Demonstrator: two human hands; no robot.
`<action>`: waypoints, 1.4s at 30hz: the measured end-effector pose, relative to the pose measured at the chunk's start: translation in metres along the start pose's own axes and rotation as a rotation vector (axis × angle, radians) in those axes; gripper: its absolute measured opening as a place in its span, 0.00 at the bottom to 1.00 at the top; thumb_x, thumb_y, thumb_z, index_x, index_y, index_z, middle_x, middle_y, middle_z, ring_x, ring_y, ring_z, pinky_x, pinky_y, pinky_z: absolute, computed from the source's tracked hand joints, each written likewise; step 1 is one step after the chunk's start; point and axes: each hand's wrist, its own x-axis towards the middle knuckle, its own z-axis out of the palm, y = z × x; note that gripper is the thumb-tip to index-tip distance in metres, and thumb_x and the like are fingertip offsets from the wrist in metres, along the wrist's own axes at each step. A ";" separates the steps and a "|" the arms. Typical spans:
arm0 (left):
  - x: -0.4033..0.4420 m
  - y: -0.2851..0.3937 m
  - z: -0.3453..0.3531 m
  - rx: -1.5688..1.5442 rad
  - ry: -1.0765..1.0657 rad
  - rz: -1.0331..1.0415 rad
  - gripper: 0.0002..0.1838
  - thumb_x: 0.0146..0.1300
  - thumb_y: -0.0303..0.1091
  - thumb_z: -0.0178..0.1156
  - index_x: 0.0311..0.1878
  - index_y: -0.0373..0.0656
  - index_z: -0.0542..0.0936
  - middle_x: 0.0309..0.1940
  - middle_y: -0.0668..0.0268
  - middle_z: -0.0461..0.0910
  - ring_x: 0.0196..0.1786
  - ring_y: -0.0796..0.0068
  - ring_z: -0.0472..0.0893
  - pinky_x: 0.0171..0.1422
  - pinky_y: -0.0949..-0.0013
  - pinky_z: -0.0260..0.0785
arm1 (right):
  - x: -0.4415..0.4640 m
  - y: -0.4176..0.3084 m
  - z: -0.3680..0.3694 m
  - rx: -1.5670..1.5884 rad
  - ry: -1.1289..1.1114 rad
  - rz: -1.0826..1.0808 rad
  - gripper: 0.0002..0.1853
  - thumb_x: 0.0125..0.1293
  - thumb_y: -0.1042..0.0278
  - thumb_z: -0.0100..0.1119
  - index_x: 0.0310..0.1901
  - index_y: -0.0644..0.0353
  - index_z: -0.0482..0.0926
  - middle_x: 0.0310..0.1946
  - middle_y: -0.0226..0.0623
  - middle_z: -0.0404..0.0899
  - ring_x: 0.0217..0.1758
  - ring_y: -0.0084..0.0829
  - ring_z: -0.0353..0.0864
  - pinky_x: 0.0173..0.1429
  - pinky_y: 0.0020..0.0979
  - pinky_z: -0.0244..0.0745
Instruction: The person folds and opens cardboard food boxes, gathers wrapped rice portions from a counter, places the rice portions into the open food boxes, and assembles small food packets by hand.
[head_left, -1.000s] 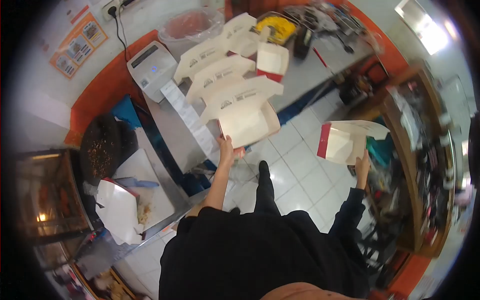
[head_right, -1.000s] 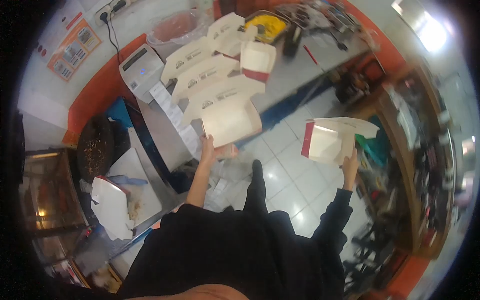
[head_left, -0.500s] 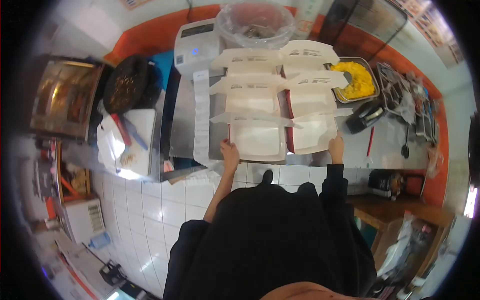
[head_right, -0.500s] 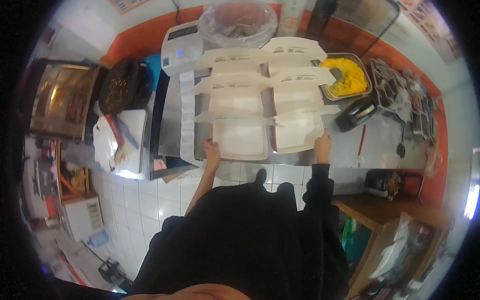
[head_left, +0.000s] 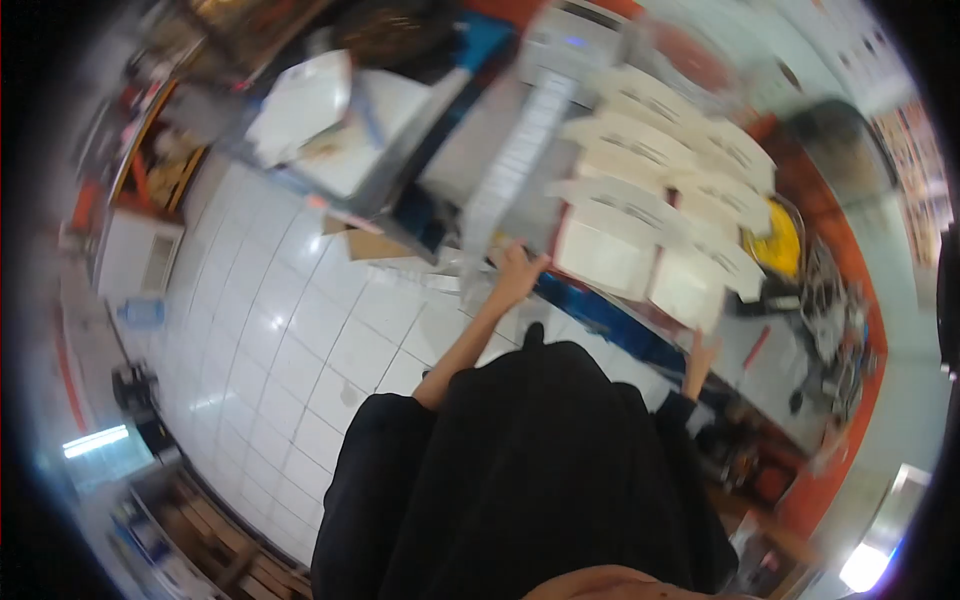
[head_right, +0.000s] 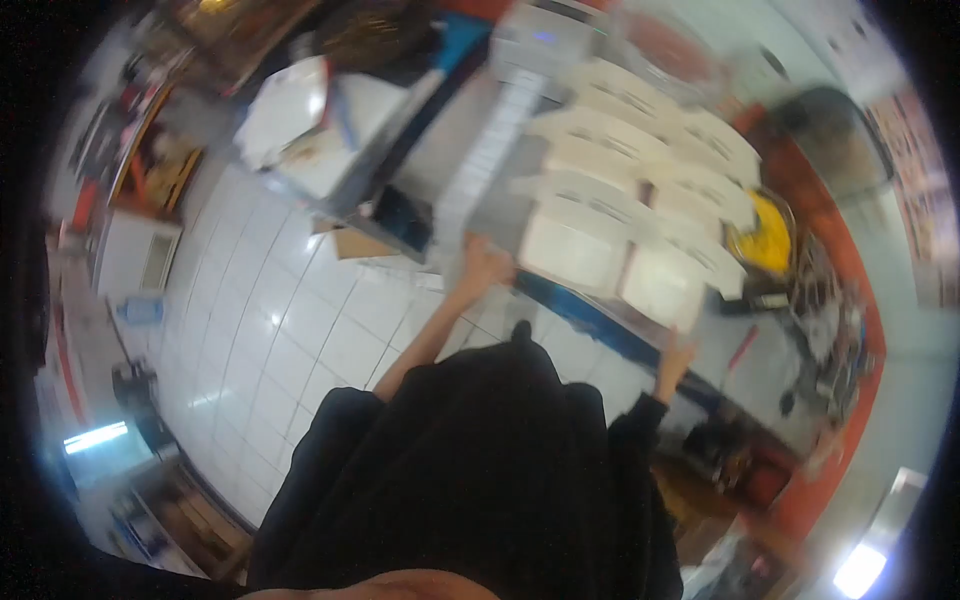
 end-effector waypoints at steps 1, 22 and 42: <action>-0.001 -0.023 -0.014 0.025 -0.065 0.060 0.35 0.53 0.50 0.54 0.53 0.29 0.60 0.49 0.44 0.62 0.55 0.50 0.60 0.60 0.57 0.50 | -0.003 -0.013 0.000 -0.503 0.236 -0.307 0.28 0.52 0.61 0.59 0.56 0.38 0.64 0.57 0.62 0.53 0.53 0.50 0.66 0.59 0.38 0.58; -0.279 -0.103 -0.624 -0.589 0.563 -0.418 0.24 0.59 0.50 0.48 0.51 0.42 0.66 0.46 0.64 0.71 0.48 0.74 0.70 0.50 0.68 0.63 | -0.136 -0.735 -0.031 0.851 0.018 -0.526 0.20 0.54 0.70 0.54 0.49 0.62 0.67 0.43 0.43 0.67 0.42 0.36 0.70 0.45 0.30 0.67; -0.349 -0.380 -0.930 -0.614 0.908 -1.412 0.09 0.57 0.34 0.43 0.34 0.42 0.72 0.23 0.66 0.73 0.28 0.76 0.73 0.28 0.72 0.67 | -0.434 -1.604 -0.042 1.203 -0.887 -1.585 0.10 0.53 0.78 0.51 0.39 0.61 0.72 0.29 0.35 0.74 0.25 0.25 0.74 0.27 0.22 0.67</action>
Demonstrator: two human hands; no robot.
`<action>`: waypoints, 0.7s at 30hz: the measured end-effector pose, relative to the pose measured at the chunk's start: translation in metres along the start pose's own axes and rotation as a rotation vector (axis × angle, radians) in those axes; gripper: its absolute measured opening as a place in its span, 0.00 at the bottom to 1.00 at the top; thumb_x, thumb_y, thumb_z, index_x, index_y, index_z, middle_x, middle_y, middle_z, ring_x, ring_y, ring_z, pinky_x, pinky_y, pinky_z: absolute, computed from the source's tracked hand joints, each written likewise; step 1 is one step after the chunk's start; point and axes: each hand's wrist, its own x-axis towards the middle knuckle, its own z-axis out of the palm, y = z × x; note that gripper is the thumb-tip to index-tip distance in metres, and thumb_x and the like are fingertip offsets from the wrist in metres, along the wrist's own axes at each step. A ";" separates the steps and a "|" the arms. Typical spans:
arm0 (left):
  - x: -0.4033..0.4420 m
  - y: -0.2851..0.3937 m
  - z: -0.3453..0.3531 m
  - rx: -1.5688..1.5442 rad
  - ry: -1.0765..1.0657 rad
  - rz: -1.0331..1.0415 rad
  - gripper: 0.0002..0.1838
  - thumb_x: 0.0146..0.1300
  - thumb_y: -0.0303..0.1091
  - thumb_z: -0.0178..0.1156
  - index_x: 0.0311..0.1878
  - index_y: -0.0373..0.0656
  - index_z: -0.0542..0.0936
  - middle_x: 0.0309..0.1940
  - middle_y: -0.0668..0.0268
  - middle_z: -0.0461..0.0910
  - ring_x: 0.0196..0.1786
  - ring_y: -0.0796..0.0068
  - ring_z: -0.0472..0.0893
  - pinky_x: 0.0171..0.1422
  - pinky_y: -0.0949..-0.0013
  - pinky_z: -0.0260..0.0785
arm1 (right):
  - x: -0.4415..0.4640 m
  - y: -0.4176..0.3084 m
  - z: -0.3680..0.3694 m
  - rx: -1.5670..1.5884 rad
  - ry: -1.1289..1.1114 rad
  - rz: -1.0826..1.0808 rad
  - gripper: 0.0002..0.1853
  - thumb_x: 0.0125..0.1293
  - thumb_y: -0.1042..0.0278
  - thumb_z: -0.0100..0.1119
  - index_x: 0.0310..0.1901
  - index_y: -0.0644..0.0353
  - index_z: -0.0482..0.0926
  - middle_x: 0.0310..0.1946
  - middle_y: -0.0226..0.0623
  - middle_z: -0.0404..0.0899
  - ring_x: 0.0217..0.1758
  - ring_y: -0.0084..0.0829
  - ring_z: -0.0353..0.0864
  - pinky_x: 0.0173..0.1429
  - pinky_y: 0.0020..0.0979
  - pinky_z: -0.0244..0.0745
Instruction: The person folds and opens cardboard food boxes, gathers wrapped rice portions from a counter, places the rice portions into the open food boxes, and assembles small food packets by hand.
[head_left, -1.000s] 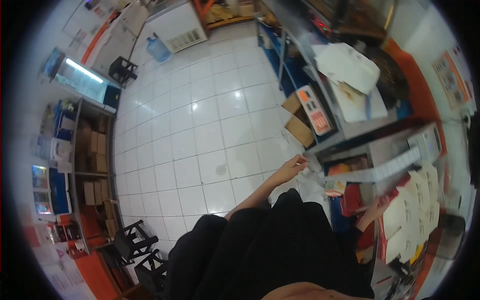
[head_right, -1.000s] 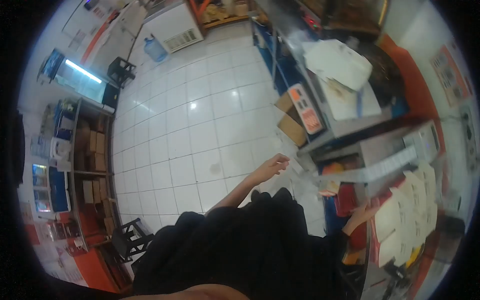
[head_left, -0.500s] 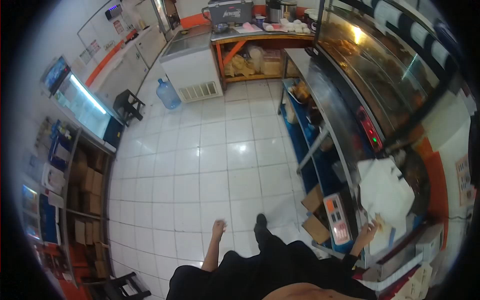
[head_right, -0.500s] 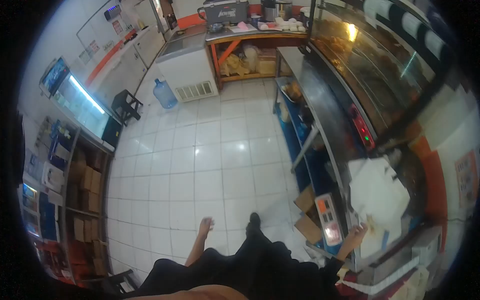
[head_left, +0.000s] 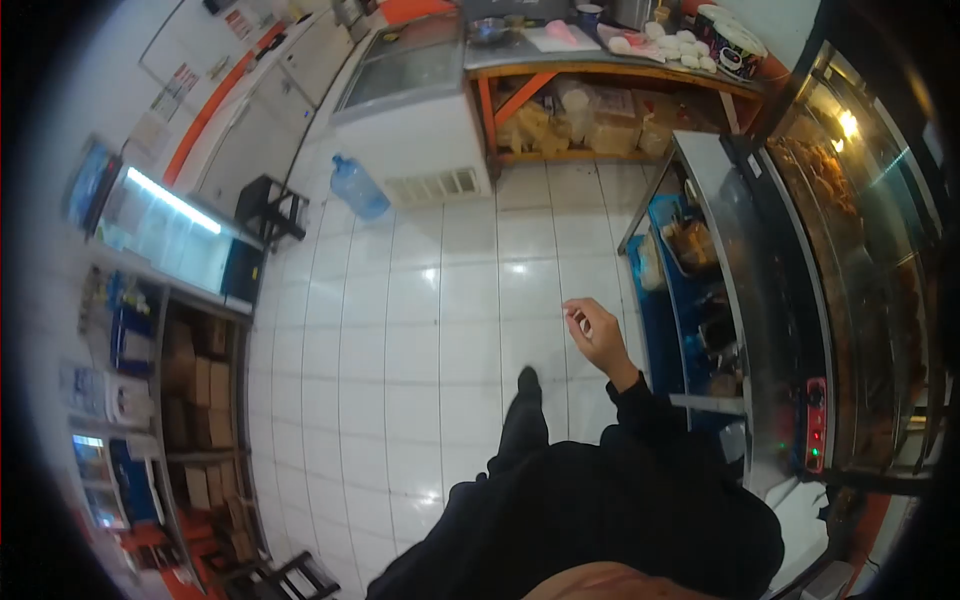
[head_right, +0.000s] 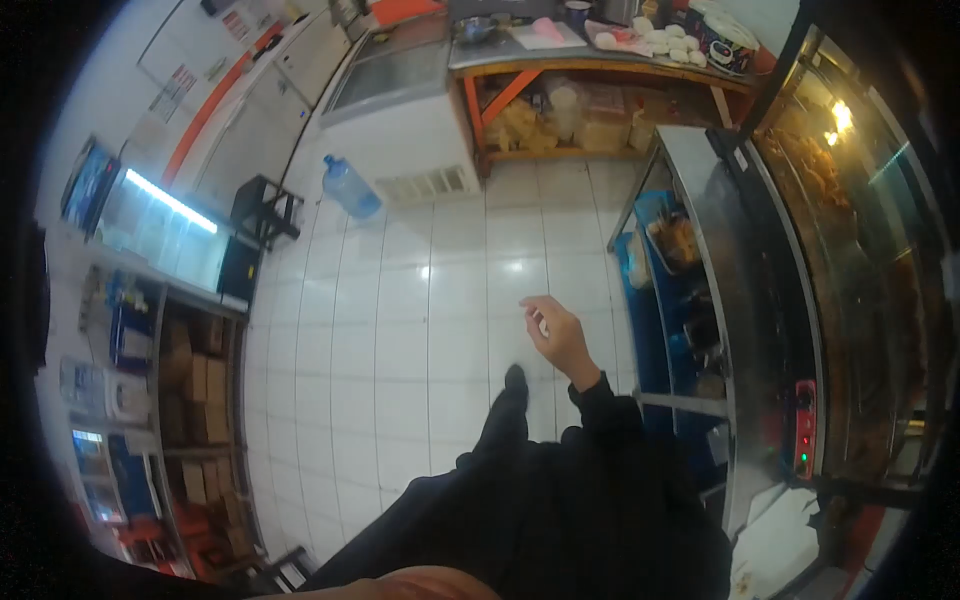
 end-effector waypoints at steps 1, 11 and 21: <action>0.015 0.047 -0.008 0.040 -0.019 0.059 0.09 0.58 0.34 0.43 0.34 0.42 0.72 0.23 0.66 0.73 0.28 0.76 0.73 0.28 0.72 0.67 | 0.020 0.012 0.003 0.037 0.018 0.079 0.11 0.52 0.78 0.51 0.39 0.61 0.72 0.29 0.35 0.74 0.26 0.26 0.74 0.27 0.23 0.67; 0.184 0.689 -0.093 -0.187 0.040 0.805 0.10 0.61 0.33 0.43 0.36 0.39 0.72 0.26 0.63 0.76 0.27 0.75 0.75 0.28 0.71 0.68 | 0.136 0.191 -0.118 -0.193 0.433 0.588 0.11 0.52 0.76 0.53 0.40 0.63 0.71 0.24 0.36 0.72 0.24 0.23 0.72 0.30 0.23 0.67; -0.018 1.100 0.039 -0.739 -0.749 0.785 0.15 0.57 0.32 0.52 0.46 0.36 0.67 0.37 0.59 0.73 0.40 0.67 0.75 0.44 0.69 0.71 | 0.365 0.348 -0.215 0.559 0.920 0.803 0.15 0.56 0.74 0.52 0.46 0.59 0.67 0.31 0.34 0.73 0.32 0.27 0.76 0.33 0.22 0.71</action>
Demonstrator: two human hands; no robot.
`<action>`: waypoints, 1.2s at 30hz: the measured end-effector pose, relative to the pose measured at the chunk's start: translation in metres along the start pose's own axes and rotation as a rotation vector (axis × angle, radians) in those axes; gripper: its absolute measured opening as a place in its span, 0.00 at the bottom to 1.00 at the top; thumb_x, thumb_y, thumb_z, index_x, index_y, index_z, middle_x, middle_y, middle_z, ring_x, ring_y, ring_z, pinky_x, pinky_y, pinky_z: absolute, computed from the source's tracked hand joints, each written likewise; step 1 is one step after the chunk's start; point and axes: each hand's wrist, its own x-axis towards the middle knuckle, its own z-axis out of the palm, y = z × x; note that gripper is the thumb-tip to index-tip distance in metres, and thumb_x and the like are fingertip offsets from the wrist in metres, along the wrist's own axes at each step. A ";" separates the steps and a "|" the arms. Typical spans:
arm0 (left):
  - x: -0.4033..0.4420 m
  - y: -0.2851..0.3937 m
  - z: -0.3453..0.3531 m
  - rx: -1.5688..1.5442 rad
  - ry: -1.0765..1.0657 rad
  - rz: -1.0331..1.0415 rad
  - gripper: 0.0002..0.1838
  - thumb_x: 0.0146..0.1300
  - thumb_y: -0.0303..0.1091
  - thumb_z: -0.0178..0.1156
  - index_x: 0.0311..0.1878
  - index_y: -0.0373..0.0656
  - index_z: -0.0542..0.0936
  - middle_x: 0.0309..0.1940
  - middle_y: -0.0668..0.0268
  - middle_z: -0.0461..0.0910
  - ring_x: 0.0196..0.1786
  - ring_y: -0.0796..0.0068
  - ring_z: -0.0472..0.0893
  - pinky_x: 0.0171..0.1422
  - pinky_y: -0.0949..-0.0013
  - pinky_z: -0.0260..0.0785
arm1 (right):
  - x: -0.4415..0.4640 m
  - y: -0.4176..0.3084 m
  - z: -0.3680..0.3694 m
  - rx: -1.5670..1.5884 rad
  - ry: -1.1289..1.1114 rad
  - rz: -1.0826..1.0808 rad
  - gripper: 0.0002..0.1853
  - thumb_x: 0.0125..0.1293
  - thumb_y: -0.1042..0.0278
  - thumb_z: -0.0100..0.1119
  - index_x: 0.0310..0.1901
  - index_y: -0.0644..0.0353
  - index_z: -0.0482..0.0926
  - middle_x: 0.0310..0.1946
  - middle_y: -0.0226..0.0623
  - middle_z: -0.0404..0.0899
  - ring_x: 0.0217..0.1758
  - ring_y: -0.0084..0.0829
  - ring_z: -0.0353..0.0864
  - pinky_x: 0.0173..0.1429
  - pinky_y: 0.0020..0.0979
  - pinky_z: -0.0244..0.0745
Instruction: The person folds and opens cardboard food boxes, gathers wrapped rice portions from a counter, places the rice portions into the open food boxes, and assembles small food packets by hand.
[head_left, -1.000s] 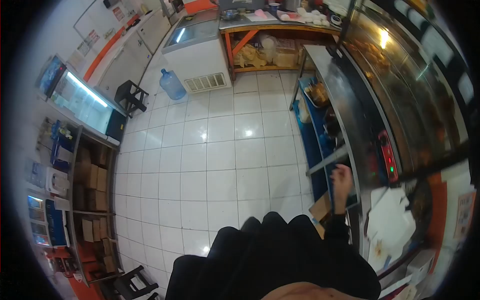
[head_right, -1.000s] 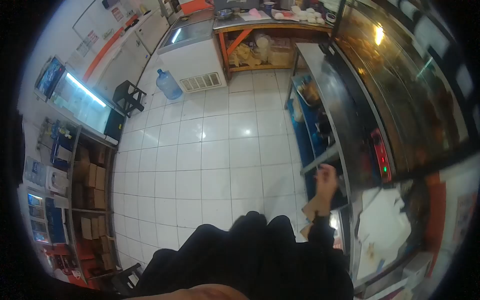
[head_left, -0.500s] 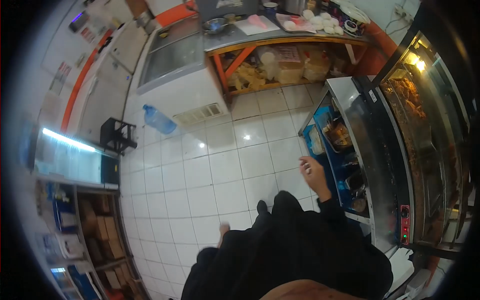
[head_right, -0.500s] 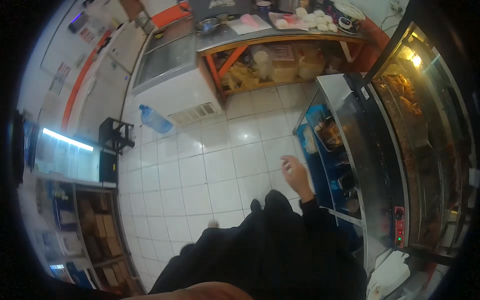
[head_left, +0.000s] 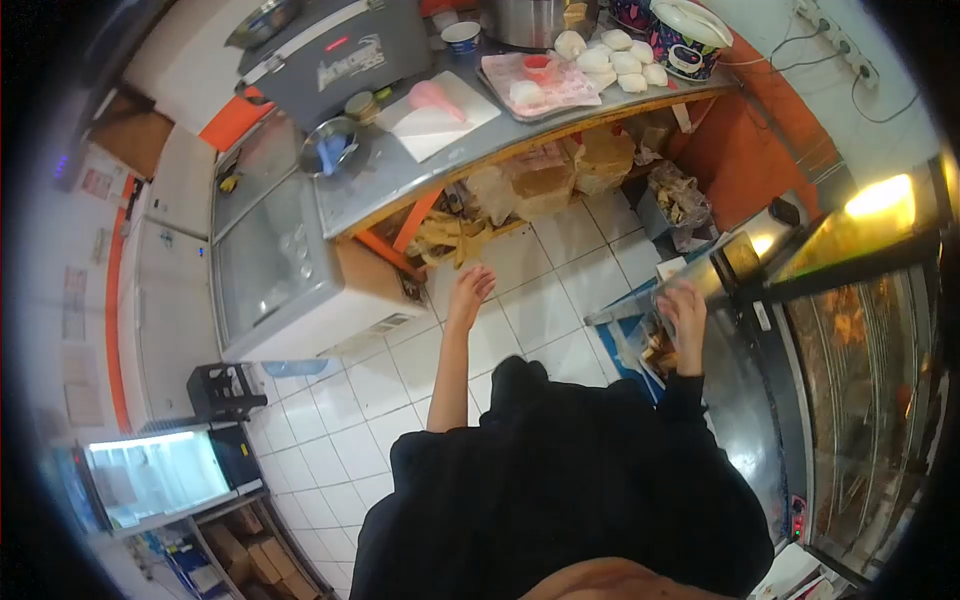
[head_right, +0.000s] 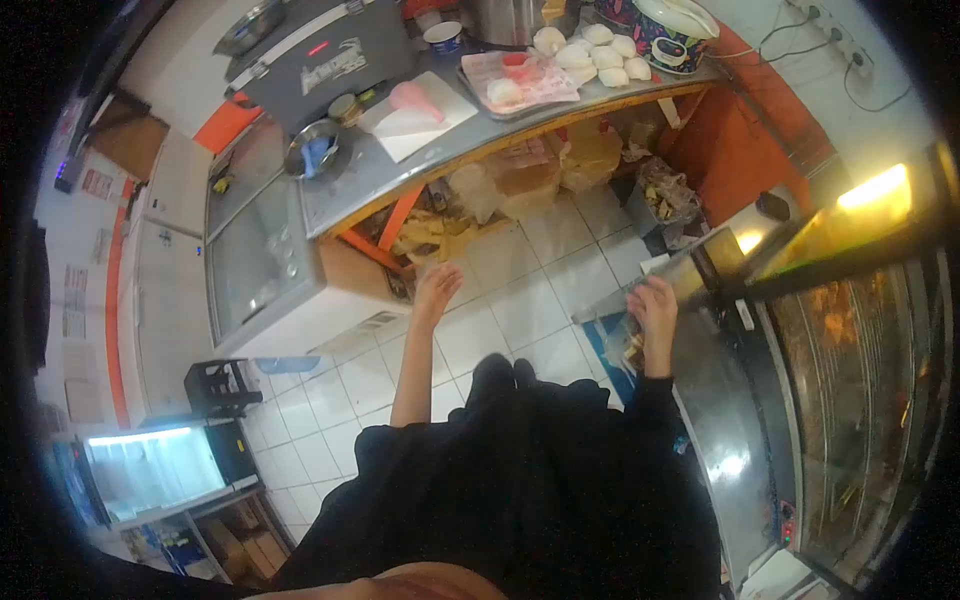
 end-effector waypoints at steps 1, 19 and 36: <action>0.028 0.004 0.021 0.065 -0.049 -0.006 0.15 0.57 0.32 0.53 0.45 0.36 0.68 0.37 0.60 0.74 0.40 0.67 0.75 0.44 0.70 0.70 | 0.028 -0.014 0.026 0.128 -0.059 0.005 0.16 0.56 0.73 0.52 0.47 0.60 0.66 0.33 0.35 0.73 0.34 0.27 0.76 0.35 0.22 0.71; 0.463 0.042 0.251 1.776 0.175 0.055 0.48 0.43 0.60 0.58 0.60 0.36 0.53 0.48 0.43 0.64 0.53 0.48 0.64 0.56 0.54 0.57 | 0.577 -0.035 0.324 -1.118 0.493 -0.317 0.52 0.31 0.46 0.70 0.57 0.64 0.56 0.46 0.54 0.63 0.49 0.55 0.61 0.54 0.39 0.59; 0.435 0.100 0.303 0.068 0.077 -0.208 0.46 0.33 0.40 0.70 0.57 0.36 0.57 0.47 0.59 0.66 0.49 0.65 0.70 0.53 0.69 0.64 | 0.556 -0.147 0.274 -0.456 -0.252 -0.259 0.36 0.34 0.71 0.69 0.48 0.61 0.61 0.41 0.39 0.66 0.45 0.33 0.68 0.46 0.31 0.68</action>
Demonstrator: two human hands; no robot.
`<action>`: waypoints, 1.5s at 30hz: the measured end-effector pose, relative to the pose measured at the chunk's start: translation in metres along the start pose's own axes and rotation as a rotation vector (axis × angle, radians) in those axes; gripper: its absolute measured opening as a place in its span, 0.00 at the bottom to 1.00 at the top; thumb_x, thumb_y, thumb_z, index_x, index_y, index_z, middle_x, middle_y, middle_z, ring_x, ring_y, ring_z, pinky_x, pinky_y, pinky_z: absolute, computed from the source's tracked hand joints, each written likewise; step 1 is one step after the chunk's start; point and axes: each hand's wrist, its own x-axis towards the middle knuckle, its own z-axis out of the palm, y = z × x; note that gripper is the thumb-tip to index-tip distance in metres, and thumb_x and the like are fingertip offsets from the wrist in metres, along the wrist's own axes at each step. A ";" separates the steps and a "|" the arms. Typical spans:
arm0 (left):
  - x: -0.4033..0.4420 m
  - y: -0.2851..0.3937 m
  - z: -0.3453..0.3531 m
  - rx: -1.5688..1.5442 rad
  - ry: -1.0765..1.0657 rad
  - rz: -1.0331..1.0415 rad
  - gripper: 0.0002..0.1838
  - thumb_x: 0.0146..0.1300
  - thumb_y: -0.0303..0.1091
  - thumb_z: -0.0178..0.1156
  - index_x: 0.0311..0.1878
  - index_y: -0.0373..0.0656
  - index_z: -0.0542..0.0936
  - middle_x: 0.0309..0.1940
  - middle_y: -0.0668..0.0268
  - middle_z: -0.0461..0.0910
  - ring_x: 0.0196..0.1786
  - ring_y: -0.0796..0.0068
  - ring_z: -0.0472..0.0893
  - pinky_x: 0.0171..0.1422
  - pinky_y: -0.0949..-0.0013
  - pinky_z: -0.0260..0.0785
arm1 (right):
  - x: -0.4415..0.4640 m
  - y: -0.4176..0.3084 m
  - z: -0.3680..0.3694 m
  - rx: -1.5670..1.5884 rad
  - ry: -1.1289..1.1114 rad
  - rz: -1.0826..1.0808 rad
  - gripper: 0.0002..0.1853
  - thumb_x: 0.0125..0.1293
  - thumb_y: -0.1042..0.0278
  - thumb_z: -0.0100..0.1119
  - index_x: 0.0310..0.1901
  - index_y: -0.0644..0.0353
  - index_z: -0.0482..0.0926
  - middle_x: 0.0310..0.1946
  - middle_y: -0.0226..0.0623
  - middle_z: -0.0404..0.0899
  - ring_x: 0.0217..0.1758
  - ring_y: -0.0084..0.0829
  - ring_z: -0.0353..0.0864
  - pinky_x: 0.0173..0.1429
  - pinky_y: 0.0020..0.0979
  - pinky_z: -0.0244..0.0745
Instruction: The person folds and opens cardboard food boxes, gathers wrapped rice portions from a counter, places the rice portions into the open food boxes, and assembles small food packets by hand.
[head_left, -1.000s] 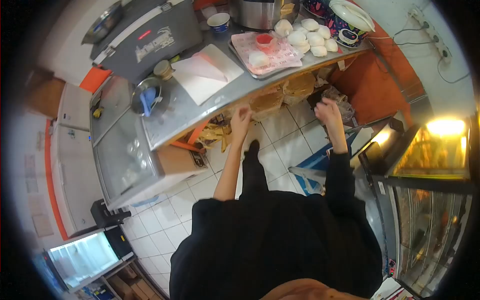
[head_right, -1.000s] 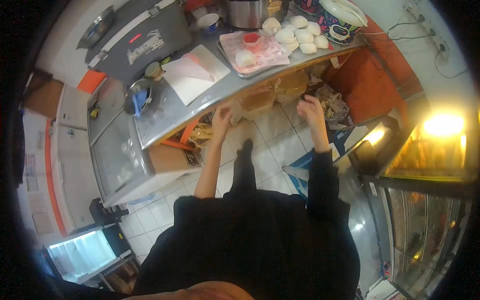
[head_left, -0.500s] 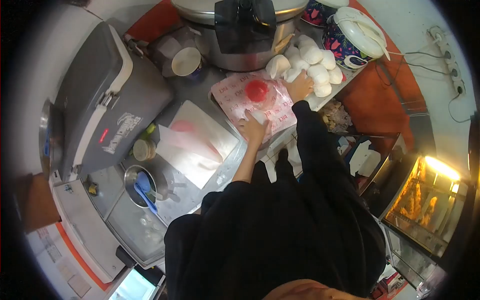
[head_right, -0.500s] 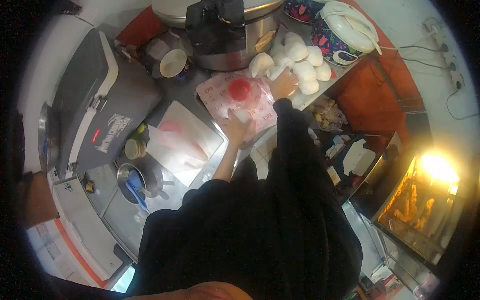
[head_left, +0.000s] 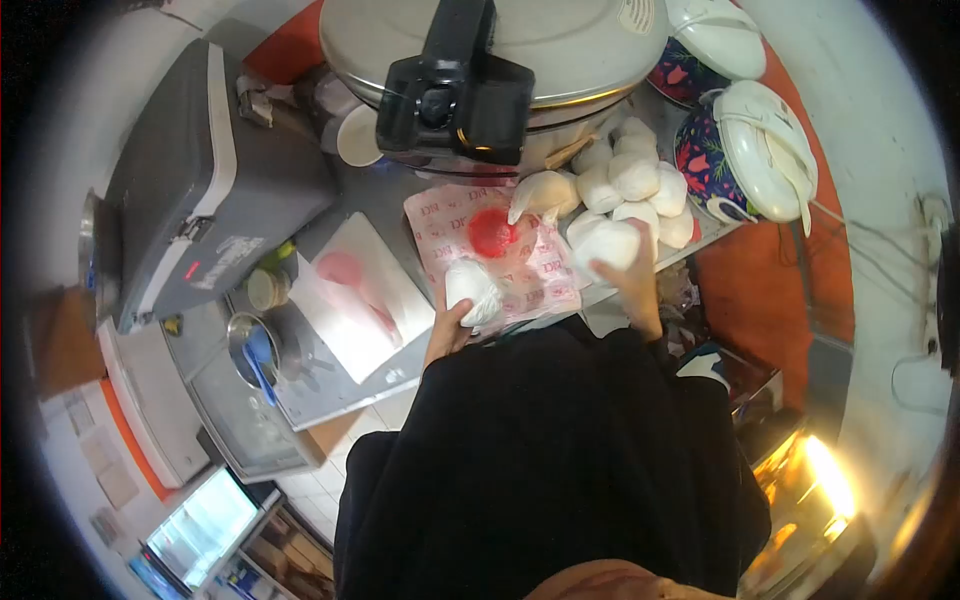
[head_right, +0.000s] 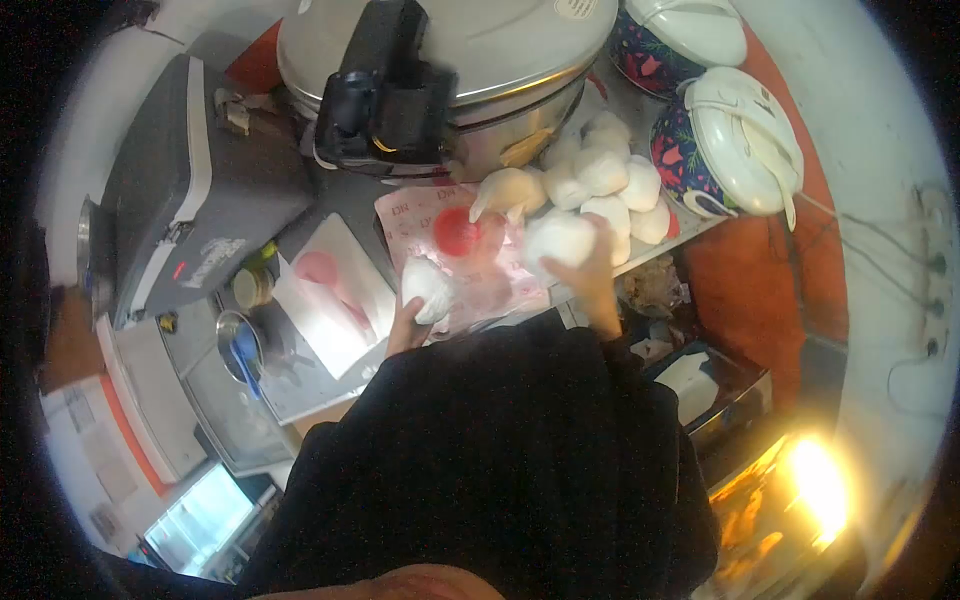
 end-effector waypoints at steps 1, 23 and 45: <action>-0.008 0.003 0.019 -0.041 -0.081 0.026 0.48 0.34 0.41 0.70 0.59 0.38 0.56 0.48 0.60 0.66 0.50 0.66 0.70 0.54 0.69 0.63 | 0.005 -0.011 0.000 -0.305 -0.125 -0.198 0.36 0.33 0.70 0.69 0.48 0.60 0.61 0.41 0.40 0.66 0.45 0.36 0.68 0.47 0.33 0.67; -0.005 -0.029 -0.020 -0.357 -0.418 0.296 0.43 0.45 0.63 0.55 0.58 0.41 0.58 0.49 0.60 0.68 0.46 0.67 0.73 0.49 0.66 0.67 | 0.005 -0.022 0.059 0.581 -0.700 0.337 0.33 0.54 0.60 0.56 0.57 0.69 0.57 0.56 0.38 0.58 0.56 0.34 0.63 0.60 0.30 0.55; 0.013 -0.018 -0.097 -0.572 -0.452 -0.107 0.40 0.45 0.60 0.54 0.59 0.46 0.60 0.46 0.62 0.70 0.45 0.67 0.73 0.43 0.61 0.71 | -0.004 0.021 0.043 1.009 -0.365 0.087 0.40 0.49 0.53 0.60 0.58 0.65 0.51 0.52 0.46 0.64 0.56 0.39 0.65 0.57 0.35 0.64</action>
